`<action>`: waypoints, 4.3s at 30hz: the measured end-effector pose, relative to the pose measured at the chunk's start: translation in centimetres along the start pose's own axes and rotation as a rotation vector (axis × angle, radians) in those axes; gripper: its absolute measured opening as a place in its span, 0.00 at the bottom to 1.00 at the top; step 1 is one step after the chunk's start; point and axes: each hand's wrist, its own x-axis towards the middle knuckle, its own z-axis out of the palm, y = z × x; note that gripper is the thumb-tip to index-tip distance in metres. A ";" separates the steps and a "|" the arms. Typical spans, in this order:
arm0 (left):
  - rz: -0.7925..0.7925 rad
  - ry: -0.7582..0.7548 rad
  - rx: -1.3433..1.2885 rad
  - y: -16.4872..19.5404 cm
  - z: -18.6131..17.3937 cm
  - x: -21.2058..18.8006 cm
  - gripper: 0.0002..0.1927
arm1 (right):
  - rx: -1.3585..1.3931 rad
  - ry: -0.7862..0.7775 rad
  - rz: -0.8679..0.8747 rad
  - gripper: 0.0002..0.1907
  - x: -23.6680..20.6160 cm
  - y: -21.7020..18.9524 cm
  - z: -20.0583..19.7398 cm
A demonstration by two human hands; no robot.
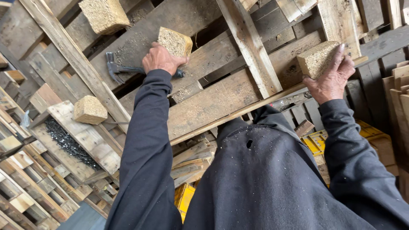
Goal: The person hammers nails into small wooden blocks placed on a wooden pallet. They repeatedly pick up nails, position the blocks, and drive the nails in with a hammer.
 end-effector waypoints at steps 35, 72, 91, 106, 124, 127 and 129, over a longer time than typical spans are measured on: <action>0.467 -0.571 -0.714 4.0 20.9 -11.3 0.45 | 0.085 0.034 -0.022 0.67 -0.6 0.1 -0.2; 0.534 0.022 -0.358 -19.0 -8.1 6.9 0.51 | -0.130 0.030 -0.233 0.19 -5.6 -26.7 6.2; 0.037 0.080 -0.288 -16.3 17.7 -16.3 0.38 | -0.069 0.074 -0.386 0.24 -6.9 -20.2 9.7; 0.337 -0.081 -0.347 -18.7 16.7 -17.8 0.61 | -0.045 -0.002 -0.463 0.28 -6.3 -19.1 10.0; 0.688 0.041 -0.377 -7.4 20.6 -14.7 0.65 | -0.198 0.009 -0.426 0.15 -6.6 -21.4 8.5; 0.726 0.045 -0.368 -6.1 19.7 -15.2 0.64 | -0.117 0.019 -0.415 0.14 -7.0 -22.4 7.5; 0.739 0.070 -0.355 -6.4 19.6 -15.8 0.66 | -0.090 0.011 -0.421 0.14 -7.2 -23.0 6.9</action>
